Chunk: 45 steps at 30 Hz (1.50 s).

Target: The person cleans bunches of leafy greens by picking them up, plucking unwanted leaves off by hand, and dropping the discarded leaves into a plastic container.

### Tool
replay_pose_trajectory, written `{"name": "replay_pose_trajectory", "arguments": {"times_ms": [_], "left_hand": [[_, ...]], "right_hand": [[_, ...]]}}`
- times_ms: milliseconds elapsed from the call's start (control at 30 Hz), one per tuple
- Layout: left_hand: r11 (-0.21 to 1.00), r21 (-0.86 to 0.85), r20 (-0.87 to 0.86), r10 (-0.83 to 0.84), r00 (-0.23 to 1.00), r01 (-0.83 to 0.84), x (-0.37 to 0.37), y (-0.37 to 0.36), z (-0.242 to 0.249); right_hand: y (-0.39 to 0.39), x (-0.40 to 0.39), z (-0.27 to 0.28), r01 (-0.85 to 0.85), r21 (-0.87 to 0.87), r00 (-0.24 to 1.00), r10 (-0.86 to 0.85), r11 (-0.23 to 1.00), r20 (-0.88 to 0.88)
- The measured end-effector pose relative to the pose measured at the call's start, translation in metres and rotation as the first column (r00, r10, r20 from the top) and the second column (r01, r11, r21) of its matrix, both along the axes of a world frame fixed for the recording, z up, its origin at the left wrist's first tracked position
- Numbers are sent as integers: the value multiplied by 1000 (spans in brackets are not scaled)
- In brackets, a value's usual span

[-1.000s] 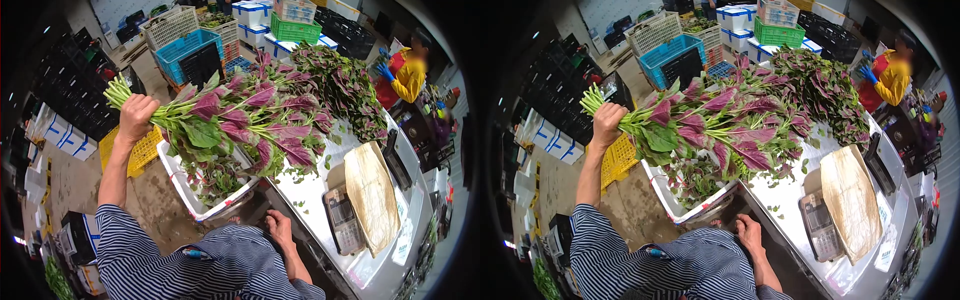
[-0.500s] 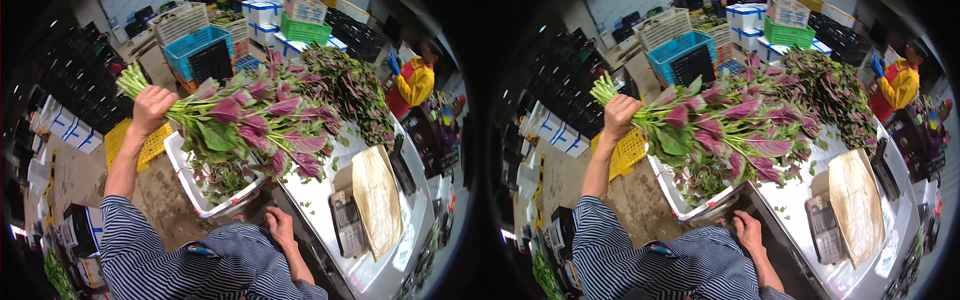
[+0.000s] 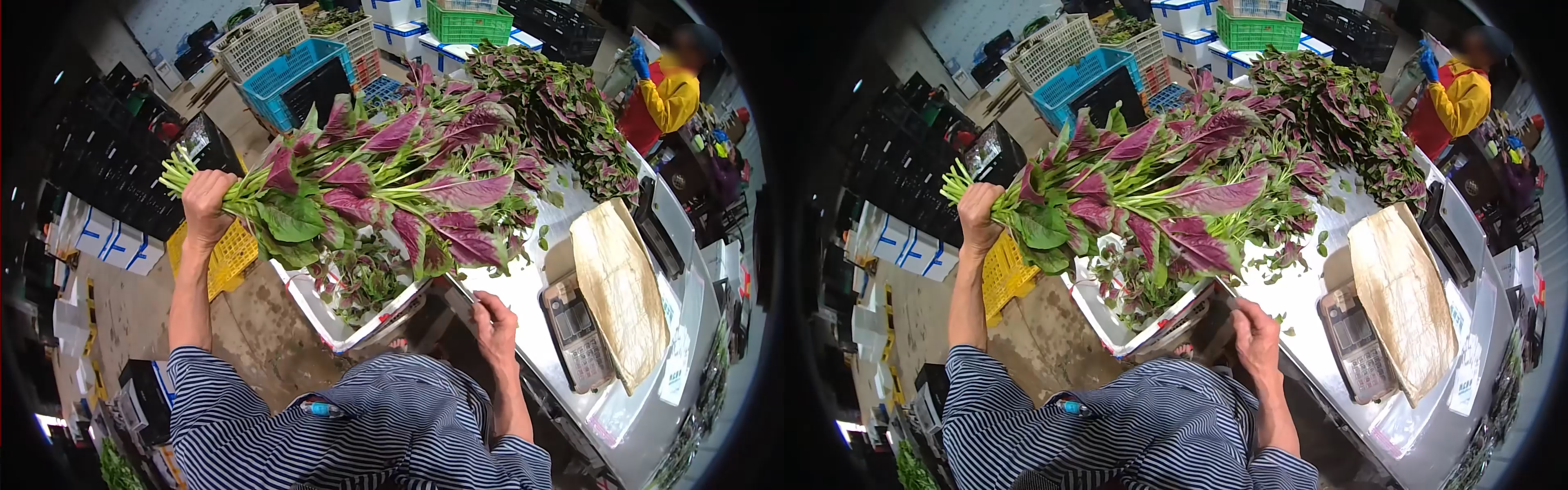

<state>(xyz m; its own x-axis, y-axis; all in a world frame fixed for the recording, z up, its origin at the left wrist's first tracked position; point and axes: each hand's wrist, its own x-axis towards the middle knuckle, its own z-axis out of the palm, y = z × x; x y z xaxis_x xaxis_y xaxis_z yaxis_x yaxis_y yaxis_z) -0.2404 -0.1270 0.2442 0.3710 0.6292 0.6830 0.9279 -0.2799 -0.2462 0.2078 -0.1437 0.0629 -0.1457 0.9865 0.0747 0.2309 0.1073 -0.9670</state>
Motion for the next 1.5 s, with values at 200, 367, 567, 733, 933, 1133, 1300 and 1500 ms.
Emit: {"name": "replay_pose_trajectory", "arguments": {"times_ms": [200, 367, 567, 733, 933, 1133, 1300, 1500], "left_hand": [[1000, -1, 38, 26, 999, -26, -9, -9, -16], [997, -34, 59, 64, 996, -62, -10, -18, -25], [998, -21, 38, 58, 998, -57, -5, -24, -26], [998, -19, -5, 61, 998, -61, 1, -31, -21], [998, -30, -29, 47, 998, -47, 10, -34, -18], [998, -52, -54, 20, 998, -23, 19, -33, -14], [997, -75, -59, 4, 998, -8, 22, -31, -14], [992, -122, -95, -6, 995, -6, 25, -37, -12]], "right_hand": [[22, 9, 17, 44, -22, 995, -46, 999, -94], [53, 10, 50, 95, 176, 986, -68, 980, -155], [91, -4, 110, 26, 571, 996, 24, 821, -80], [108, -34, 143, -46, 756, 998, 58, 653, 11], [132, -56, 152, -338, 873, 925, -50, 352, 377], [141, -64, 138, -487, 831, 841, -114, 269, 529], [136, -69, 120, -531, 787, 831, 12, 314, 556], [121, -82, 110, -550, 723, 823, 129, 418, 553]]}}
